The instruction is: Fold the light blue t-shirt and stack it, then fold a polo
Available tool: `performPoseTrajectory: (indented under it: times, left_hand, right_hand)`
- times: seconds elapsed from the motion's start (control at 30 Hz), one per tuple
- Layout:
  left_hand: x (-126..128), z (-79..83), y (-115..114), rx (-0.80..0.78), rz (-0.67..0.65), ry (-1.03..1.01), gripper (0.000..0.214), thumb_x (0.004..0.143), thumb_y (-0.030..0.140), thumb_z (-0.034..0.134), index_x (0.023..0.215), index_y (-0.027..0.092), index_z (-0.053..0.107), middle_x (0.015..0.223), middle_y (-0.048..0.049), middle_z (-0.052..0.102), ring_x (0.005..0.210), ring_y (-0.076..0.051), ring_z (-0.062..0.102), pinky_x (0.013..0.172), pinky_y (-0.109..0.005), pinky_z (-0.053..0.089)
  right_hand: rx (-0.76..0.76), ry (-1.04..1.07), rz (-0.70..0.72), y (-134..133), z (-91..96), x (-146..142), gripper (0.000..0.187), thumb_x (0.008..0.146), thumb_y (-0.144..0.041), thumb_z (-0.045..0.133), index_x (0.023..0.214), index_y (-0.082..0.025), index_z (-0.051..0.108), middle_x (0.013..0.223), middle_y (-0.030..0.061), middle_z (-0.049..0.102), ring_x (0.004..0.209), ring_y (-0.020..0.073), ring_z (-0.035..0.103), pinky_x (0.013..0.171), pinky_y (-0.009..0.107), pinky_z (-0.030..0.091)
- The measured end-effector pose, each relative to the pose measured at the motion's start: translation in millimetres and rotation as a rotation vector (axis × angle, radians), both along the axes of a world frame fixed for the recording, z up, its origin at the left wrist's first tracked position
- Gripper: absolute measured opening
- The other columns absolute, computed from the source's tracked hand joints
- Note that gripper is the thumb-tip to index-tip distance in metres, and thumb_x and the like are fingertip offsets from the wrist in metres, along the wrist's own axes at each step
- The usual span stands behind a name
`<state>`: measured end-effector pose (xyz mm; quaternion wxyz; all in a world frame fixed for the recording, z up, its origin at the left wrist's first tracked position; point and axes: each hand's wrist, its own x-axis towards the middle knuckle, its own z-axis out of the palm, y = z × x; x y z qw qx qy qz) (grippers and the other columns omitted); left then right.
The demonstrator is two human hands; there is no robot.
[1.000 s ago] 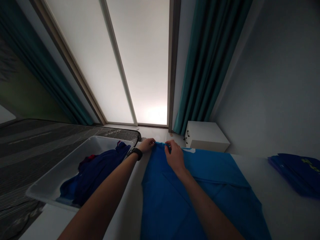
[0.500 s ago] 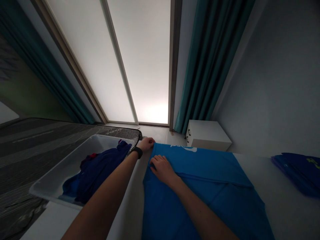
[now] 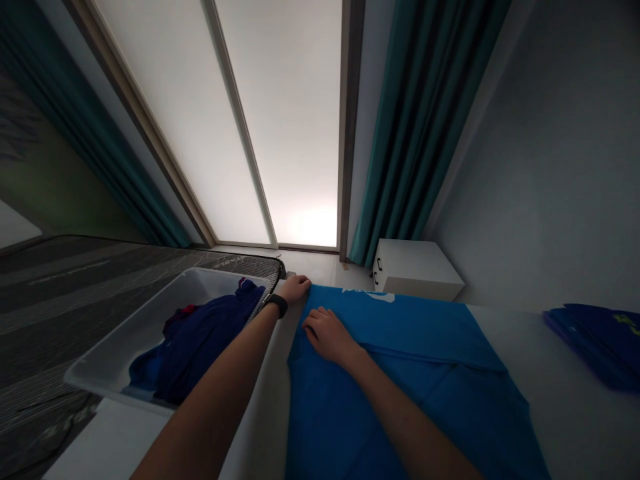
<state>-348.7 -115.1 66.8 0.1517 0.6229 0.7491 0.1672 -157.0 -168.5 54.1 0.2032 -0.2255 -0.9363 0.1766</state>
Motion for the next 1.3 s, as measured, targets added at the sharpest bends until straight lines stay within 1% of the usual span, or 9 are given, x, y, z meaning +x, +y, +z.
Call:
performPoseTrajectory:
  times: [0.07, 0.17, 0.43, 0.57, 0.73, 0.83, 0.97, 1.13, 1.3]
  left_hand:
    - [1, 0.7, -2, 0.005, -0.009, -0.005, 0.027, 0.090, 0.032, 0.049, 0.084, 0.019, 0.071, 0.089, -0.0049, 0.073, 0.086, -0.019, 0.067, 0.077, -0.024, 0.048]
    - [1, -0.7, -5, 0.020, -0.019, -0.015, 0.022, 0.088, 0.032, 0.053, 0.088, 0.019, 0.071, 0.092, -0.0041, 0.073, 0.088, -0.018, 0.067, 0.078, -0.023, 0.048]
    - [-1, -17.9, -1, 0.078, 0.036, -0.015, 0.014, 0.085, 0.024, 0.057, 0.090, 0.018, 0.069, 0.090, -0.0049, 0.071, 0.086, -0.017, 0.065, 0.079, -0.025, 0.048]
    - [1, -22.5, -3, 0.126, 0.043, -0.016, 0.018, 0.088, 0.023, 0.054, 0.097, 0.016, 0.067, 0.087, -0.0050, 0.068, 0.083, -0.017, 0.064, 0.079, -0.026, 0.048]
    - [8, -27.3, -13, 0.211, 0.025, 0.001, 0.026, 0.092, 0.020, 0.046, 0.112, 0.016, 0.062, 0.093, -0.0065, 0.064, 0.090, -0.018, 0.060, 0.086, -0.030, 0.046]
    - [11, -30.8, -18, 0.249, -0.014, 0.024, 0.029, 0.090, 0.019, 0.047, 0.115, 0.016, 0.061, 0.096, -0.0073, 0.061, 0.095, -0.020, 0.057, 0.092, -0.034, 0.045]
    - [10, -34.1, -19, 0.272, -0.051, 0.043, 0.028, 0.090, 0.021, 0.047, 0.113, 0.017, 0.063, 0.092, -0.0067, 0.059, 0.094, -0.021, 0.056, 0.092, -0.036, 0.045]
    - [9, -34.8, -18, 0.287, -0.052, 0.046, 0.027, 0.090, 0.020, 0.045, 0.110, 0.018, 0.063, 0.091, -0.0065, 0.058, 0.092, -0.021, 0.056, 0.091, -0.036, 0.045]
    - [9, -33.7, -19, 0.290, -0.050, 0.037, 0.029, 0.089, 0.024, 0.045, 0.111, 0.017, 0.063, 0.091, -0.0068, 0.058, 0.089, -0.021, 0.057, 0.086, -0.035, 0.047]
  right_hand:
    - [-0.008, 0.025, -0.022, 1, -0.6, 1, 0.020, 0.094, -0.014, 0.048, 0.105, -0.018, 0.064, 0.103, 0.0060, 0.063, 0.098, 0.0196, 0.053, 0.086, 0.034, 0.040]
    - [-0.007, 0.021, -0.042, 0, 0.1, 1, 0.023, 0.092, -0.014, 0.052, 0.113, -0.018, 0.061, 0.109, 0.0072, 0.061, 0.103, 0.0217, 0.053, 0.088, 0.036, 0.041]
    - [0.052, -0.051, 0.018, -4, 1.1, 0, 0.011, 0.090, -0.015, 0.056, 0.096, -0.020, 0.064, 0.100, 0.0048, 0.061, 0.096, 0.0199, 0.053, 0.085, 0.034, 0.041]
    - [0.051, -0.058, 0.030, -4, 1.3, 1, 0.012, 0.091, -0.017, 0.056, 0.099, -0.020, 0.064, 0.102, 0.0052, 0.061, 0.096, 0.0201, 0.053, 0.084, 0.034, 0.041]
    - [0.039, -0.022, -0.002, -5, 0.0, 1, 0.026, 0.095, -0.015, 0.045, 0.113, -0.020, 0.063, 0.102, 0.0061, 0.062, 0.095, 0.0196, 0.053, 0.084, 0.033, 0.041]
    - [0.054, -0.054, 0.016, -5, 0.5, 0, 0.028, 0.096, -0.015, 0.043, 0.112, -0.021, 0.066, 0.101, 0.0072, 0.061, 0.094, 0.0203, 0.053, 0.083, 0.034, 0.041]
    - [-0.001, -0.042, 0.029, -3, 4.3, 3, 0.028, 0.096, -0.018, 0.045, 0.113, -0.023, 0.066, 0.100, 0.0068, 0.062, 0.094, 0.0202, 0.054, 0.082, 0.033, 0.042]
    - [-0.069, 0.005, -0.029, 8, 6.6, 27, 0.034, 0.095, -0.016, 0.043, 0.124, -0.021, 0.059, 0.113, 0.0088, 0.062, 0.103, 0.0210, 0.056, 0.088, 0.035, 0.044]
    - [-0.065, -0.039, -0.245, 34, -4.0, 86, 0.041, 0.095, -0.022, 0.041, 0.135, -0.021, 0.052, 0.134, 0.0108, 0.055, 0.125, 0.0262, 0.047, 0.103, 0.044, 0.039]
